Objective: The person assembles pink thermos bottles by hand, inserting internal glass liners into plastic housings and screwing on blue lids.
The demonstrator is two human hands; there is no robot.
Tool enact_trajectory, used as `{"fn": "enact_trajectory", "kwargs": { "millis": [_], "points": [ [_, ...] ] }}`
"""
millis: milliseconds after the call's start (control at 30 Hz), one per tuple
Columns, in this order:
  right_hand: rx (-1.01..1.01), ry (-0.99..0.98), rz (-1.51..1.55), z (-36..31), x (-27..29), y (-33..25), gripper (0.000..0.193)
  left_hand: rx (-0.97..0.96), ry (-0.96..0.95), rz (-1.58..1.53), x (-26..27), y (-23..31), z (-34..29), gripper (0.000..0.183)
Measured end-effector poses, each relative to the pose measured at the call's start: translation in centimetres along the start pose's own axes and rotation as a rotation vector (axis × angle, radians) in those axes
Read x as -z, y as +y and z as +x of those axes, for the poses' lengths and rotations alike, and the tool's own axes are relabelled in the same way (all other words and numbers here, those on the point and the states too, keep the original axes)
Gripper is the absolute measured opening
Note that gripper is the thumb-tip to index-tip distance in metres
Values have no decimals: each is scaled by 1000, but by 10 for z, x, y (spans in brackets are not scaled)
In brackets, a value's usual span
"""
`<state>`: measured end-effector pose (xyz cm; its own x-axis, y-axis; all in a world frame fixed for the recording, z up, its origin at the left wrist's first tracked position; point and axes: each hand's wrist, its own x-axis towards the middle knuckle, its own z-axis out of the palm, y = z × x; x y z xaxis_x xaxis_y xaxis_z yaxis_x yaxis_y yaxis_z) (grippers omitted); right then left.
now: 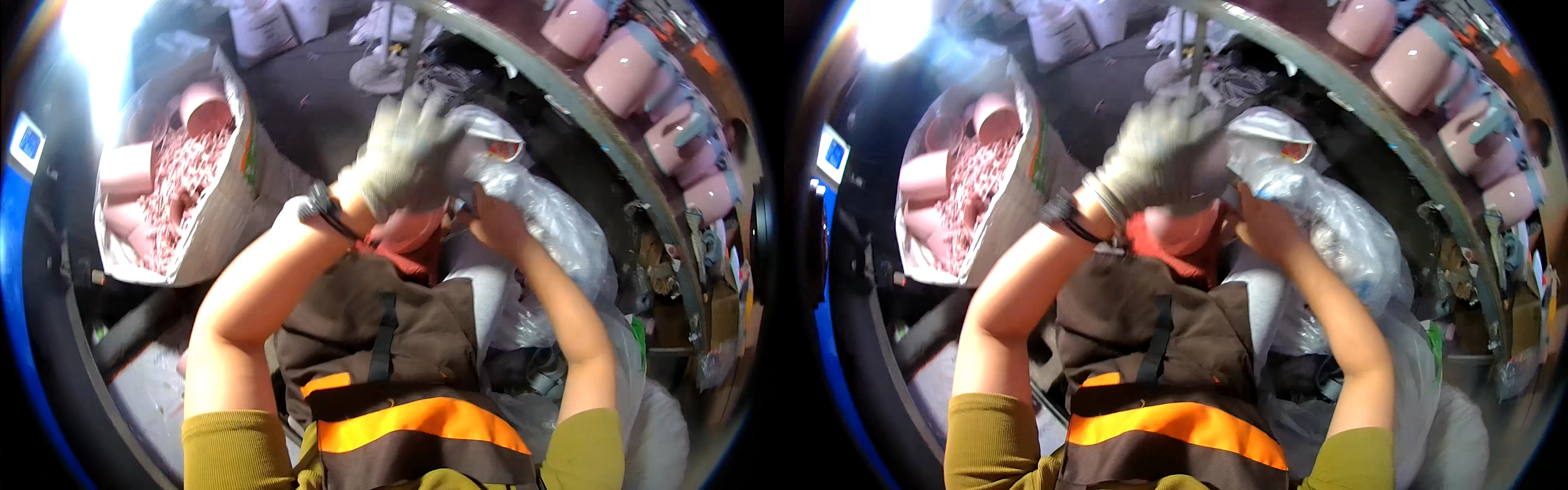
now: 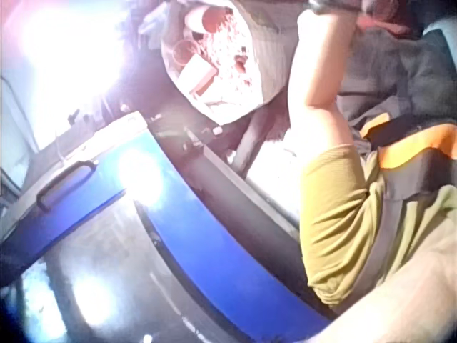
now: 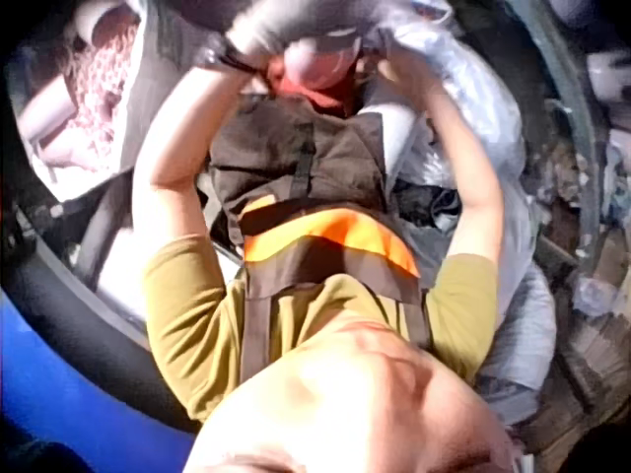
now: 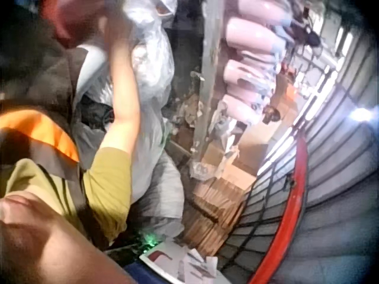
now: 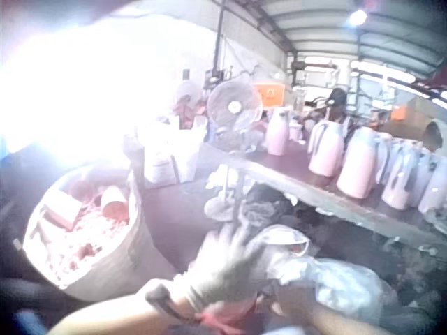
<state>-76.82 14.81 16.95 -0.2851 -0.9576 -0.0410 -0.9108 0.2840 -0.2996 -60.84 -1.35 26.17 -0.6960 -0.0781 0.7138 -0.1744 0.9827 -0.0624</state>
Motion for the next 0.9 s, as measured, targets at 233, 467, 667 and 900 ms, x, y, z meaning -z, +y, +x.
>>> {"fn": "enact_trajectory", "kwargs": {
  "millis": [233, 467, 667, 900],
  "points": [
    [58, 268, 551, -21, 34, -1, 54, 366, -203, -352, 19, -17, -4, 70],
    [-243, 1102, 399, -101, 226, 67, 47, 520, -292, -260, -48, -31, -68, 73],
    [-457, 1176, -199, -83, 298, 131, 51, 483, -676, -83, -128, 39, -141, 82],
    [-604, 967, 120, 42, 328, 195, 63, 469, -346, -324, -77, 4, -154, 51]
  ]
}}
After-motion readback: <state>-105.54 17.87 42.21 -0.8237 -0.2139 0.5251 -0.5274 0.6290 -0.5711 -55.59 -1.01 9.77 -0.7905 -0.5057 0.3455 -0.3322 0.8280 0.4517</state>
